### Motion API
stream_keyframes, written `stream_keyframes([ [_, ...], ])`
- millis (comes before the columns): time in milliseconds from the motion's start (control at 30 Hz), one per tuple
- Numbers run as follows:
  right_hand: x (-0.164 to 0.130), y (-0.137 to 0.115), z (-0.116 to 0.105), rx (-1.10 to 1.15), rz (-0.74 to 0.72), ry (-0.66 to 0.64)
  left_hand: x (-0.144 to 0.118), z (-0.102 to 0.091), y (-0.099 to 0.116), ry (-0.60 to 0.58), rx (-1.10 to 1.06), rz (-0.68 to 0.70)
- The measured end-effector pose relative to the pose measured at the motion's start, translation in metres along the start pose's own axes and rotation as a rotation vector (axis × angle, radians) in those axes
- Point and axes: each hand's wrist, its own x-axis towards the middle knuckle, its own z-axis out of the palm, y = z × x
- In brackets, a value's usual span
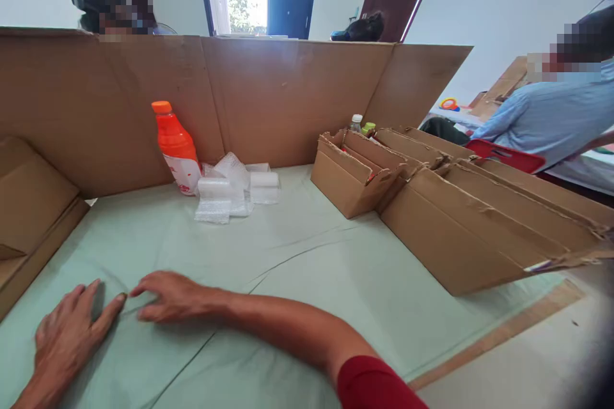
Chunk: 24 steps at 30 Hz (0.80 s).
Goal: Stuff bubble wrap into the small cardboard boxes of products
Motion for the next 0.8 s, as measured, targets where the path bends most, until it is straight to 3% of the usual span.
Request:
stream_keyframes([
  [67,-0.047,0.011,-0.053,-0.161,0.041,0.210,-0.012,-0.001,0.037,0.022,0.002,0.025],
  [200,-0.129,0.036,-0.201,-0.561,0.308,0.601,-0.035,0.007,0.126,-0.068,-0.086,0.367],
  [300,-0.182,0.039,-0.298,-0.904,0.547,0.739,-0.058,0.011,0.191,-0.185,-0.221,0.657],
  [367,-0.211,0.035,-0.340,-1.047,0.757,0.725,-0.077,0.008,0.229,-0.290,-0.323,0.870],
  [433,-0.232,0.032,-0.363,-1.040,0.989,0.618,-0.099,0.001,0.262,-0.419,-0.397,1.063],
  [500,-0.244,0.030,-0.371,-0.961,1.108,0.512,-0.123,-0.006,0.288,-0.539,-0.445,1.233],
  [633,-0.250,0.024,-0.366,-0.875,1.043,0.440,-0.168,-0.007,0.316,-0.616,-0.544,1.472],
  [733,-0.257,0.015,-0.351,-0.858,0.954,0.394,-0.183,-0.004,0.306,-0.677,-0.664,1.461],
  [800,-0.265,0.004,-0.334,-0.833,0.839,0.346,-0.177,-0.007,0.283,-0.688,-0.808,1.270],
])
